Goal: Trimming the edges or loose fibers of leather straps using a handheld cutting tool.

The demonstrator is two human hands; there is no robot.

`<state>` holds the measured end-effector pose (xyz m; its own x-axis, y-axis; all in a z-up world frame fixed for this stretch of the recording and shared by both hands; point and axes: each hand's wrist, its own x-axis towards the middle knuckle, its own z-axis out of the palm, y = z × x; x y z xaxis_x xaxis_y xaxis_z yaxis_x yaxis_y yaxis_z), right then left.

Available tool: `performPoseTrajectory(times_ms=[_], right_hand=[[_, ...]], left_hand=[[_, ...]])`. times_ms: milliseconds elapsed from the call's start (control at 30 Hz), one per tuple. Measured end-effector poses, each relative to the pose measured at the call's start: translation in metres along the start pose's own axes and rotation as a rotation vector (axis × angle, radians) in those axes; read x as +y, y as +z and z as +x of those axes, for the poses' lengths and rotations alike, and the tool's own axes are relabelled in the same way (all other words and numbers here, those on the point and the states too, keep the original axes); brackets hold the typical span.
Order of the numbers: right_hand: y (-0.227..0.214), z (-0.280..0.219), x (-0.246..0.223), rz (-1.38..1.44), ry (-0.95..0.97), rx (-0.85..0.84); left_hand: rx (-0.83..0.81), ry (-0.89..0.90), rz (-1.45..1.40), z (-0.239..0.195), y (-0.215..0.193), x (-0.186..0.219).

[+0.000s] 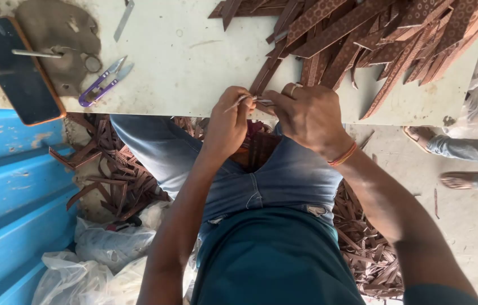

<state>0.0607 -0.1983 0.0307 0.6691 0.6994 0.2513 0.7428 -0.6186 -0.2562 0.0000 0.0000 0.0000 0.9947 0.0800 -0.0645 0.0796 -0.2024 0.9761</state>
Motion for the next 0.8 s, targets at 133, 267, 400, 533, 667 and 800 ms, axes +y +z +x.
performPoseTrajectory(times_ms=[133,267,400,533,667,800], right_hand=[[0.014,-0.005,0.008,-0.055,-0.029,-0.023],[0.013,-0.008,0.005,0.091,0.059,0.000],[0.001,-0.004,-0.007,0.123,0.103,0.044],[0.012,-0.013,-0.004,0.008,0.104,0.025],[0.016,-0.016,0.003,0.094,0.098,0.012],[-0.004,-0.009,-0.005,0.063,0.097,0.050]], left_hand=[[-0.011,0.004,0.030,-0.001,0.002,-0.011],[-0.012,0.047,-0.064,-0.002,0.000,-0.013],[-0.021,-0.005,-0.066,0.000,-0.001,-0.011],[-0.023,0.019,-0.027,-0.002,-0.001,-0.011],[-0.023,0.010,-0.111,-0.001,-0.001,-0.016],[-0.028,-0.024,-0.070,0.000,-0.002,-0.014]])
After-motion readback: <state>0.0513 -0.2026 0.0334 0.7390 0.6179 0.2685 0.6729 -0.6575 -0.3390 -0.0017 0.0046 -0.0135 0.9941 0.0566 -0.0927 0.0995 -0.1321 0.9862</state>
